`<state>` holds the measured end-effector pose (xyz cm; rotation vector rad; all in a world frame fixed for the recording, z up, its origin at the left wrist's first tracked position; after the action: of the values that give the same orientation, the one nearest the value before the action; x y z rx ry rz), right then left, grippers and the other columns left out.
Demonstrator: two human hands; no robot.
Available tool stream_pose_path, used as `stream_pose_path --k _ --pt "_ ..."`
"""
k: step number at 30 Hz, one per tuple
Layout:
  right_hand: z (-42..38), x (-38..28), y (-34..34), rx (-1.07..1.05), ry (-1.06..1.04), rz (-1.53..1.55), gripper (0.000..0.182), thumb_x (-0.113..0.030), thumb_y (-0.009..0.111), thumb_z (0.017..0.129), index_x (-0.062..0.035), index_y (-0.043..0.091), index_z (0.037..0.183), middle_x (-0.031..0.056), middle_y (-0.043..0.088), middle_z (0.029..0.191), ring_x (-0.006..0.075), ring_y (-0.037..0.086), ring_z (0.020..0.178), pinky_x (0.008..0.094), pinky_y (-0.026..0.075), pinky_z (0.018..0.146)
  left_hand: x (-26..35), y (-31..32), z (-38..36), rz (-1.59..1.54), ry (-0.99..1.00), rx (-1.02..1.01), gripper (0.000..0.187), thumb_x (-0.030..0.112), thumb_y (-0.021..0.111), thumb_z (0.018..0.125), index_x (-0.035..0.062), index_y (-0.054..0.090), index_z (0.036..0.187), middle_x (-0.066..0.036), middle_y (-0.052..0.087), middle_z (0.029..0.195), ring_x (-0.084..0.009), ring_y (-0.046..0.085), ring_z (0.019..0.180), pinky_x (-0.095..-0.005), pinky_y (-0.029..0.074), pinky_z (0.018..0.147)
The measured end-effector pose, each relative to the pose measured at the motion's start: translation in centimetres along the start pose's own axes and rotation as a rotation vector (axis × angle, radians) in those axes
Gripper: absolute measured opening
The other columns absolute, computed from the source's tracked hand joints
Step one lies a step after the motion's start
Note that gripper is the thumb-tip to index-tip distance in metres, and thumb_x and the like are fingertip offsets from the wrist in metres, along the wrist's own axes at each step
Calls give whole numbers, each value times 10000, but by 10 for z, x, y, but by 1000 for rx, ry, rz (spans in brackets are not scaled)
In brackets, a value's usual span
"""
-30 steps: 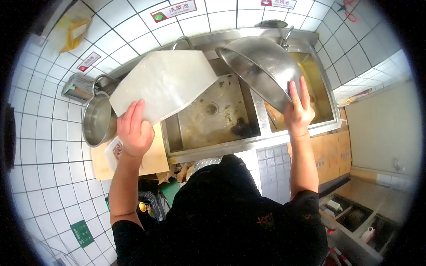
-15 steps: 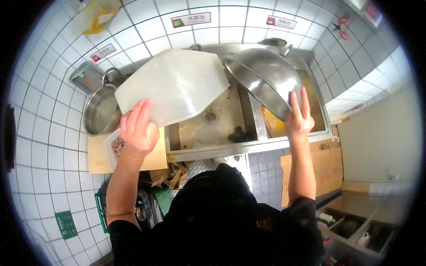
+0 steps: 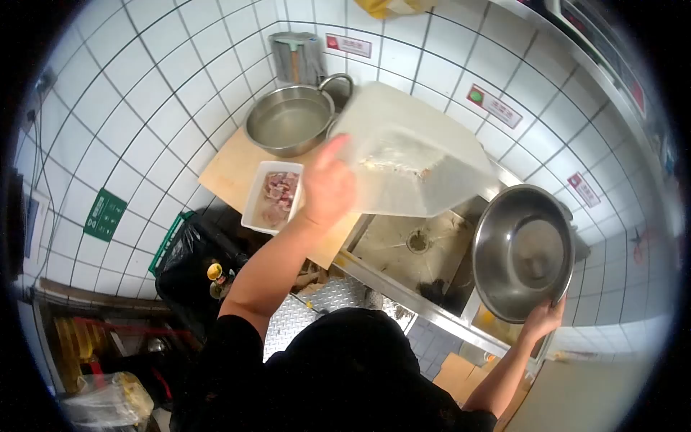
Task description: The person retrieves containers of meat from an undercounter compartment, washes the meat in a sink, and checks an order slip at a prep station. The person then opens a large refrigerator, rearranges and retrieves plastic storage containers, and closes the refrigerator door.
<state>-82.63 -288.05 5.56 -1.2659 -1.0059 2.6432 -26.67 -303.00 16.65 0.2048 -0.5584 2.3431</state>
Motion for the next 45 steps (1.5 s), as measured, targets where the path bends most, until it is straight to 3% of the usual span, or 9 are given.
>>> stream_pose_path --k 1,3,5,9,23,28,36,41,45 --pt "4 5 12 -32 45 130 439 30 520 863 -8 613 1290 120 696 1157 214 661 973 340 493 855 -32 -19 -7 71 -127 -3 27 -11 606 745 -4 590 765 -179 630 1213 -216 641 894 -348 521 743" --pt "6 11 38 -97 150 388 402 17 527 859 34 624 1249 95 709 1052 171 628 898 306 479 798 -137 -46 -63 -1428 -856 551 343 44 617 839 28 628 1181 -31 584 923 -114 543 735 -280 451 624" --pt "-4 3 77 -134 296 630 361 17 522 828 43 654 1164 80 674 953 160 593 836 315 467 769 -168 -148 -80 260 -772 290 87 -8 592 878 -12 654 939 -35 630 955 -83 571 783 -249 452 651" --pt "-47 -22 199 -422 574 793 206 -32 610 784 24 651 978 69 640 920 205 578 762 341 473 702 -191 -287 -174 -171 -1212 910 149 36 587 861 -71 659 938 -130 666 938 -243 648 831 -376 536 731" --pt "-414 -521 448 -1328 1028 1049 235 -26 602 780 -28 641 1012 102 616 975 244 586 853 352 493 706 61 -511 -430 160 -1317 1442 96 57 516 885 -32 552 877 -170 606 1038 -305 635 943 -472 576 824" --pt "-543 -575 543 -1262 439 748 328 -79 595 815 17 648 1124 173 672 1073 295 655 978 404 521 770 142 -509 -449 291 -1304 1456 281 48 495 860 -109 597 1070 -220 596 1133 -338 608 1044 -476 565 870" --pt "-585 -552 515 -1076 358 615 465 -213 624 850 29 583 1244 239 648 1193 387 635 1099 443 509 912 185 -472 -391 342 -1711 1401 504 141 606 928 -120 476 1338 -304 494 1363 -354 565 1164 -420 518 947" --pt "-528 -567 475 -1293 -62 278 542 -265 652 852 38 548 1290 288 559 1318 425 515 1267 466 422 1058 167 -512 -475 273 -1528 1428 401 47 485 828 -123 573 1180 -227 572 1200 -347 586 1097 -474 550 905" --pt "-451 -499 443 -380 -522 378 684 -196 685 780 59 444 1367 275 481 1369 388 535 1194 415 450 1019 137 -517 -473 252 -1481 1401 451 -11 480 794 -130 555 1223 -229 584 1212 -335 608 1081 -455 557 917"
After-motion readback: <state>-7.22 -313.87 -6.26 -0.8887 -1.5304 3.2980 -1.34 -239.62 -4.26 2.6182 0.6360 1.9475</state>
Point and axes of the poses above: each hand's wrist, its own z-axis towards the middle knuckle, its own y-axis out of the palm, x = y × z, the point moved 7 cm from there along z, towards the middle knuckle
